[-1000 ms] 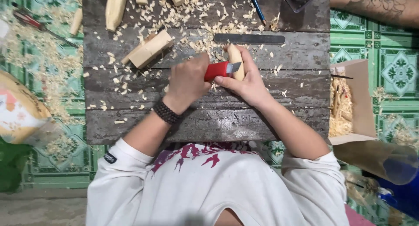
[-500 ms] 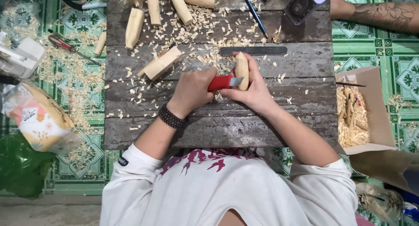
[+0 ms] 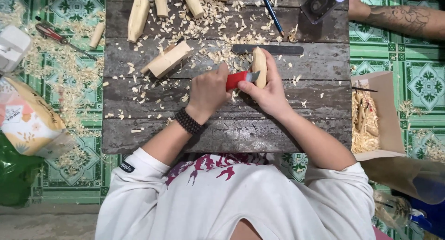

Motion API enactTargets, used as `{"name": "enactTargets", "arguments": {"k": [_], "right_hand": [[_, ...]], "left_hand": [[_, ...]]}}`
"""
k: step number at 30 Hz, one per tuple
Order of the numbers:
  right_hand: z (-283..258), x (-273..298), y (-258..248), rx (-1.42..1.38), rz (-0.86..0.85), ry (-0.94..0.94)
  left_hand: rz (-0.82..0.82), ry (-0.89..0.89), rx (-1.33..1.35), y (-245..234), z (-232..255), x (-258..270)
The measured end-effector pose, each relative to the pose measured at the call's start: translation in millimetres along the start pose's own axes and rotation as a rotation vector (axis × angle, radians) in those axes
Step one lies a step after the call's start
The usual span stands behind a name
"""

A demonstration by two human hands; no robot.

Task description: Carving a small wooden figurine using a hand knife on a low wooden table

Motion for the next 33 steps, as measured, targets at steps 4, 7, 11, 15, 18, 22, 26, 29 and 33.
{"name": "enactTargets", "arguments": {"k": [4,7,11,15,18,22,26,29,33], "right_hand": [[1.3,1.1,4.0,0.0,0.025,0.036],[4.8,0.6,4.5,0.06,0.123,0.015],[0.0,-0.3,3.8,-0.085,0.103,0.083],[27.4,-1.2,-5.9,-0.12,0.016,0.071],[14.7,-4.2,-7.9,-0.119,-0.123,0.079],[-7.1,-4.5,-4.2,-0.114,-0.126,0.052],[-15.3,-5.3,-3.3,-0.025,-0.068,0.05],[-10.8,-4.1,-3.1,-0.004,-0.024,0.047],[-10.2,-3.0,-5.1,-0.01,-0.024,0.071]], "left_hand": [[-0.026,0.005,0.011,-13.2,6.4,-2.3],[-0.049,-0.037,0.026,-20.3,12.5,-7.4],[-0.055,0.018,0.044,-15.4,4.0,-10.4],[-0.122,0.151,-0.023,-7.8,-13.4,-11.3],[-0.017,0.141,-0.076,-10.1,-11.8,-11.8],[0.021,0.113,-0.092,3.1,-9.6,-9.9],[-0.007,0.084,-0.028,4.2,-3.1,-8.3],[-0.03,0.062,-0.056,-4.6,1.5,-5.9],[-0.063,-0.005,-0.04,-7.8,6.3,-4.5]]}}
Point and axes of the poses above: each hand's wrist, its own x-axis away from the middle knuckle, its own y-axis out of the palm, z = x × y, the point moved 2 cm from there along -x, towards the middle knuckle, and after that the axes turned 14 degrees about -z, right-handed, at the moved point
